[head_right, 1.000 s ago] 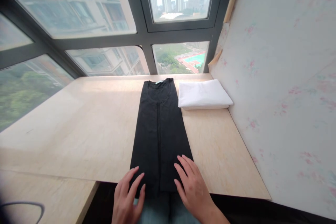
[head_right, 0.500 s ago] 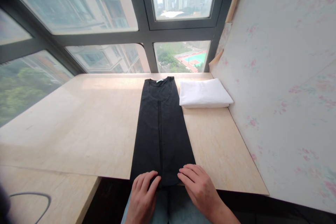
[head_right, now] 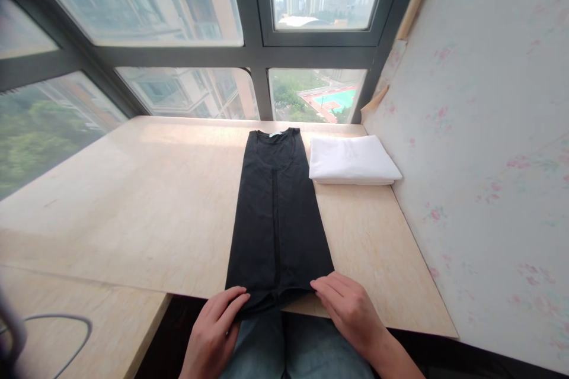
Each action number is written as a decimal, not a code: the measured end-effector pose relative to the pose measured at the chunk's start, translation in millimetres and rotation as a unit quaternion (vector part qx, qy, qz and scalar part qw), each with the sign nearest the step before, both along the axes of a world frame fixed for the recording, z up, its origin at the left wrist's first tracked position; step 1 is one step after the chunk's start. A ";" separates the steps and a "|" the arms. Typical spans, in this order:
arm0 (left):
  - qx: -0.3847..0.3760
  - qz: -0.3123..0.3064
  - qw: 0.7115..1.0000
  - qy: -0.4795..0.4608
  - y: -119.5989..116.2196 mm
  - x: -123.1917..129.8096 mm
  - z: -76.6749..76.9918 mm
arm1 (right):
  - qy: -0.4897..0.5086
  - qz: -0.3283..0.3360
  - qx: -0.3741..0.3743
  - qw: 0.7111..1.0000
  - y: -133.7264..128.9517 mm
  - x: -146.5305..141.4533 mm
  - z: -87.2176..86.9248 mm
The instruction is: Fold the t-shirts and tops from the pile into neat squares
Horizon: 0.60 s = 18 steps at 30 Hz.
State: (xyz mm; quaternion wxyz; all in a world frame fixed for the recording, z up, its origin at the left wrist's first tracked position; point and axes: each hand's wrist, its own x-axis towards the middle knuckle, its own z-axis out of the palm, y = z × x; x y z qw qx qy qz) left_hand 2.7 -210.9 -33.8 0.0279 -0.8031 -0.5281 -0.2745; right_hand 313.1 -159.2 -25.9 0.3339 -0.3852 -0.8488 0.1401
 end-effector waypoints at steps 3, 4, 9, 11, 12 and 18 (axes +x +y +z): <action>-0.011 -0.008 1.000 -0.009 -1.5 -17.9 5.1 | -0.033 0.029 -0.006 0.999 -1.4 5.0 -0.3; -0.013 -0.012 1.000 -0.011 -2.5 -22.3 6.5 | -0.043 0.037 -0.012 0.998 -2.1 6.5 -0.3; -0.015 -0.047 0.999 -0.005 -8.0 -34.4 8.3 | -0.075 0.034 -0.022 0.996 -6.1 16.6 -4.7; -0.018 -0.059 0.998 0.003 -9.9 -36.8 8.4 | -0.073 0.012 -0.016 0.997 -8.3 21.4 -8.2; -0.023 -0.062 0.998 0.005 -11.0 -37.6 9.3 | -0.070 0.004 -0.018 0.997 -9.7 23.6 -9.0; -0.185 -0.120 0.970 -0.106 -27.2 -40.4 36.3 | -0.090 0.076 -0.163 0.980 -20.1 35.6 32.9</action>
